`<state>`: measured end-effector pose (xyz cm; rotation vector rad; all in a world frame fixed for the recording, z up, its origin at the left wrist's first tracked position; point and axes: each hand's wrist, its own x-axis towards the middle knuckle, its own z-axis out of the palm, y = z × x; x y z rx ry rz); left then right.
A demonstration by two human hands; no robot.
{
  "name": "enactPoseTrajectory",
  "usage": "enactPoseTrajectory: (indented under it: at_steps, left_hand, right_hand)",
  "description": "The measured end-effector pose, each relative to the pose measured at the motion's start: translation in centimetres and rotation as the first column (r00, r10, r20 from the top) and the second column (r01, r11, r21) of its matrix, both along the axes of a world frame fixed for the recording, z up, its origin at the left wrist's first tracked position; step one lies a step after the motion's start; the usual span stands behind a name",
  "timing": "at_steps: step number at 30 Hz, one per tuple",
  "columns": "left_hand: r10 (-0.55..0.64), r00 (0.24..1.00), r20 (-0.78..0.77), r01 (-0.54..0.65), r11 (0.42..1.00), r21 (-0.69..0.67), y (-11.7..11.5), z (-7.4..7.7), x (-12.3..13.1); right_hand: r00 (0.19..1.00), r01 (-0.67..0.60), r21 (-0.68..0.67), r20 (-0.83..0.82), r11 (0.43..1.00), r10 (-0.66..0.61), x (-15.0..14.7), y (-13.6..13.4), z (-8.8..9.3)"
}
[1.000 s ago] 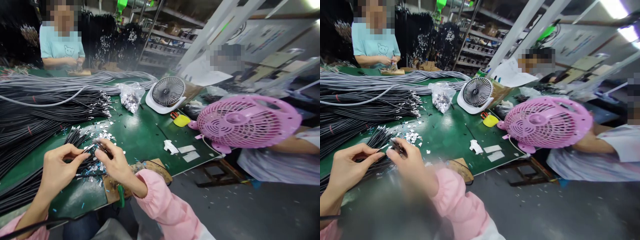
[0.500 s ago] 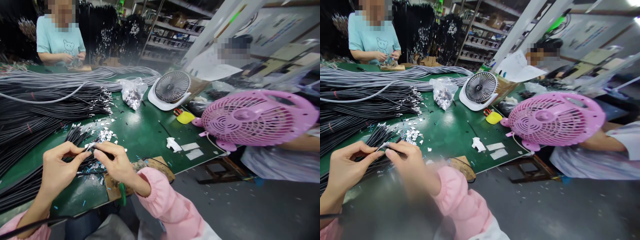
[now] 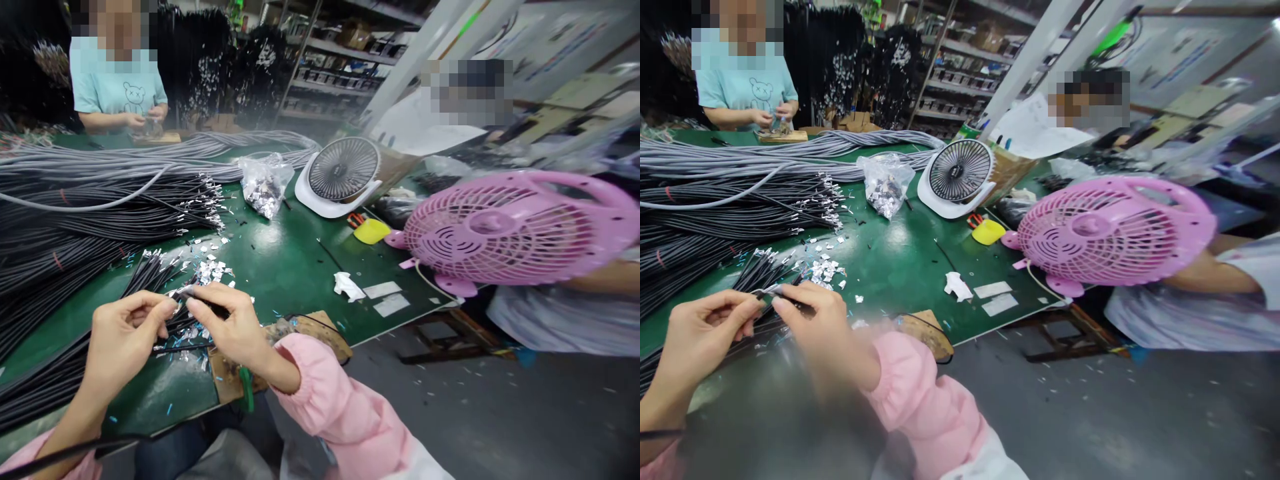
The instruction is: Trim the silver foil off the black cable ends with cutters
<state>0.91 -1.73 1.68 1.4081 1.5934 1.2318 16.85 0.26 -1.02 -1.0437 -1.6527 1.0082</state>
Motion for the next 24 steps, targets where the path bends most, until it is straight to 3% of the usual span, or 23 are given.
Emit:
enactPoseTrajectory:
  at_steps: [5,12,19,24]
  left_hand:
    - [-0.078,0.996,0.033,0.079,0.996,-0.047,0.4,0.5,-0.6]
    - [-0.017,0.999,0.039,0.017,1.0,0.008,0.3,0.1,0.3]
    - [-0.057,0.998,-0.022,0.057,0.998,0.004,0.3,-0.4,0.3]
    - [-0.162,0.981,-0.107,0.16,0.987,-0.021,0.4,0.1,-0.1]
  right_hand:
    - [0.996,0.091,0.067,0.006,0.994,-0.092,-0.3,-0.3,0.5]
    - [0.977,0.034,-0.141,-0.203,0.989,-0.062,-0.4,0.2,0.5]
    - [0.995,0.065,0.123,-0.078,0.99,-0.055,-0.1,0.0,0.3]
    - [0.999,0.021,0.161,0.026,0.987,-0.025,0.3,0.3,0.3]
